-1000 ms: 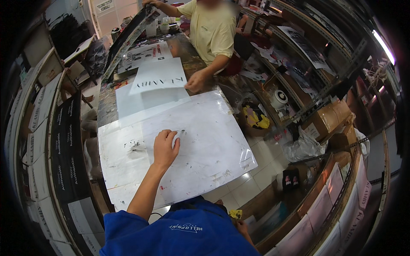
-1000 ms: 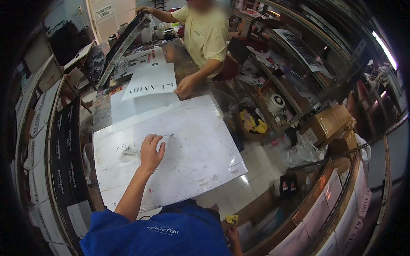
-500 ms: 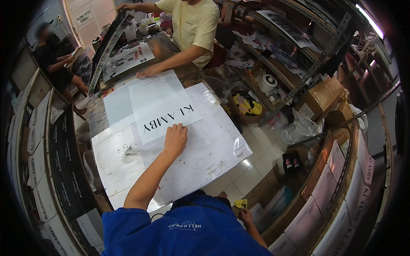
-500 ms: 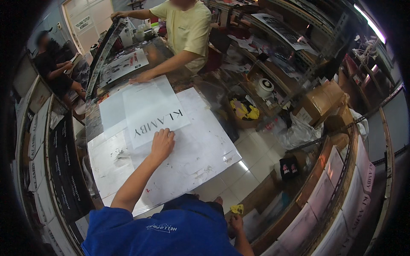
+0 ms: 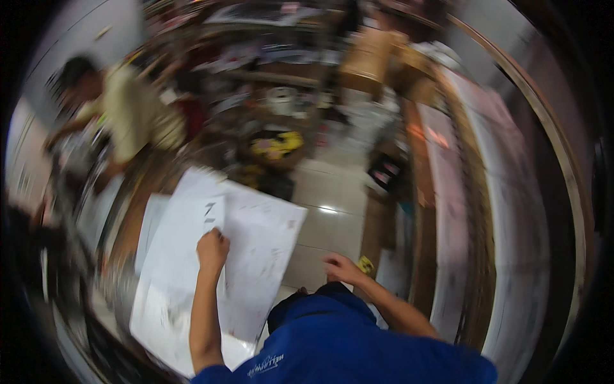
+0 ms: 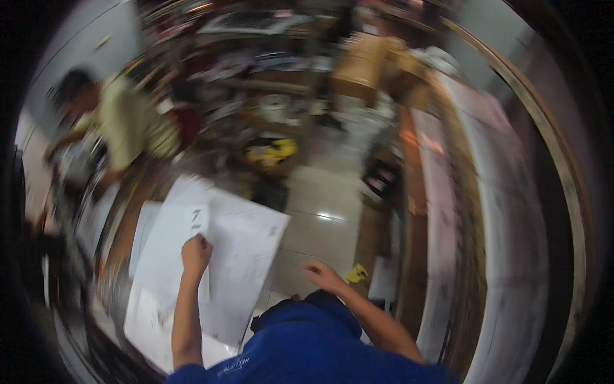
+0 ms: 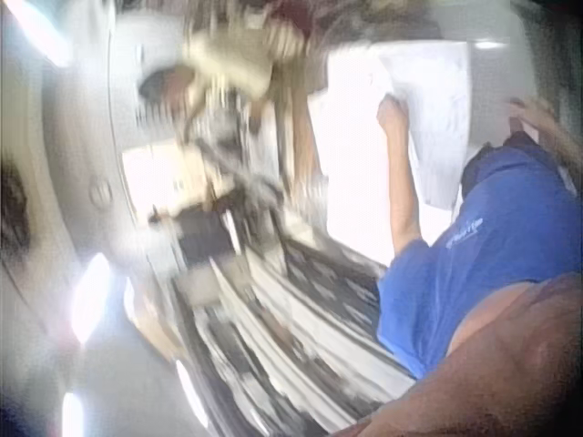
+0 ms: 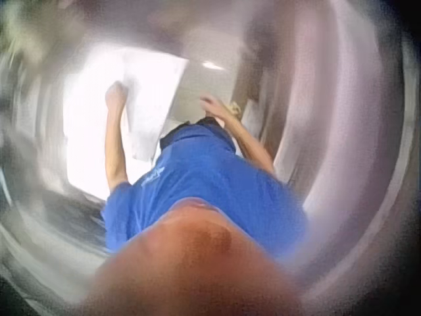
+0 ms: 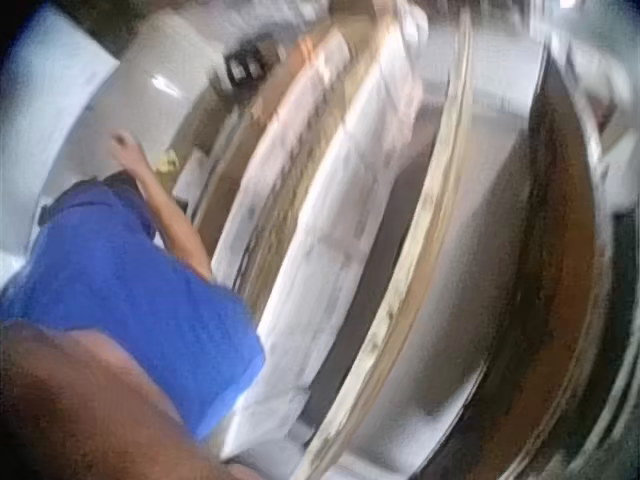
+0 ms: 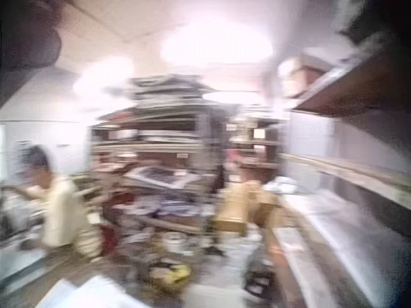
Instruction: The person repeatedly picks up large white sheets from a table and places them onto a nearby metal shelf. The person handles the sheets one at a time, moving them from the work surface to the storage rack.
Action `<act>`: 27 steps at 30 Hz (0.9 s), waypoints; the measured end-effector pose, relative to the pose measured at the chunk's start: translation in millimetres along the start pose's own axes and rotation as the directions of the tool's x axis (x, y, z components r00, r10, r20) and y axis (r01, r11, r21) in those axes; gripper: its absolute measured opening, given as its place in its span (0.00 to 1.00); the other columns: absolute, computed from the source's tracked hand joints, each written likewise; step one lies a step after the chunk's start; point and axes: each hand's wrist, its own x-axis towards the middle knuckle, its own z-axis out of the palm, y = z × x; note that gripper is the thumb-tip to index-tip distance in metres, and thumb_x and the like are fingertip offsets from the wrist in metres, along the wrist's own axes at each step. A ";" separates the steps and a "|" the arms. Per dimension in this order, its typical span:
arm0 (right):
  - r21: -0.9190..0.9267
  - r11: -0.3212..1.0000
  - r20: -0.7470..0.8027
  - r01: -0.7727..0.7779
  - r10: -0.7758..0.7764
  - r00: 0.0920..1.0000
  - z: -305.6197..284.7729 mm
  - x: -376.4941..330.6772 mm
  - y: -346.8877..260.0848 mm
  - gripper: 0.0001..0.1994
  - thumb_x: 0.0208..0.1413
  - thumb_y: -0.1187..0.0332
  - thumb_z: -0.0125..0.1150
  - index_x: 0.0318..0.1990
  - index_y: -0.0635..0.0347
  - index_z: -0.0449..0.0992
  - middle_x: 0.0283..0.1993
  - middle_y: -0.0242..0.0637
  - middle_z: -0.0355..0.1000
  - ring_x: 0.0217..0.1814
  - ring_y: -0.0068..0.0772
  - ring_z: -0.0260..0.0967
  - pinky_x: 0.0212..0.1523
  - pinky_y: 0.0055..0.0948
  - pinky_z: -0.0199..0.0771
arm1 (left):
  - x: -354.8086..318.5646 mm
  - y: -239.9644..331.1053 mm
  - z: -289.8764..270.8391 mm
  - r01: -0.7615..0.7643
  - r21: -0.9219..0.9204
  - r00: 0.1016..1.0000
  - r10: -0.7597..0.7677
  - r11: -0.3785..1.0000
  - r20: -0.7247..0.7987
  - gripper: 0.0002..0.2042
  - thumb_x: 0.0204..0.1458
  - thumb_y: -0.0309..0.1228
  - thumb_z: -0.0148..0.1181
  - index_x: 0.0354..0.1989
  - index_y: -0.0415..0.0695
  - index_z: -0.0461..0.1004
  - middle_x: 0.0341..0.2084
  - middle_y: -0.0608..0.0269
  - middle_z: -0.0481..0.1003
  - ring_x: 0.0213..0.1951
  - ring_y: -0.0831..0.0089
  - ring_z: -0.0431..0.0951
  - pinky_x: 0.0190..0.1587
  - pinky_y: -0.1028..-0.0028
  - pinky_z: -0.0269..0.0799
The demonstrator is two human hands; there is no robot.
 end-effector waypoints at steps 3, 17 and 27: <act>-0.034 0.967 0.188 0.251 -0.241 0.952 38.6 30.7 -105.3 0.20 0.58 0.63 0.56 0.55 0.62 0.67 0.54 0.40 0.66 0.55 0.32 0.65 0.55 0.34 0.67 | 13.9 52.5 8.0 0.003 -0.398 0.992 0.049 0.917 0.119 0.07 0.46 0.27 0.54 0.28 0.35 0.74 0.20 0.51 0.77 0.24 0.59 0.79 0.30 0.67 0.73; -0.563 0.816 -0.371 0.134 -0.394 0.841 -150.9 -76.0 -226.3 0.10 0.48 0.72 0.54 0.38 0.63 0.75 0.34 0.40 0.74 0.39 0.31 0.71 0.42 0.32 0.71 | 14.3 250.5 -34.3 -0.294 -0.887 0.921 0.352 0.356 -0.164 0.08 0.57 0.27 0.54 0.39 0.34 0.73 0.27 0.63 0.73 0.26 0.81 0.71 0.28 0.81 0.68; -0.458 0.550 -0.886 -0.699 -0.344 0.311 -467.2 -393.3 -207.7 0.05 0.45 0.71 0.56 0.31 0.58 0.74 0.27 0.30 0.70 0.32 0.23 0.67 0.35 0.26 0.69 | 8.1 88.2 59.5 -0.051 -0.663 0.998 0.006 0.747 -0.069 0.10 0.58 0.31 0.53 0.35 0.33 0.70 0.25 0.61 0.69 0.27 0.74 0.67 0.31 0.76 0.66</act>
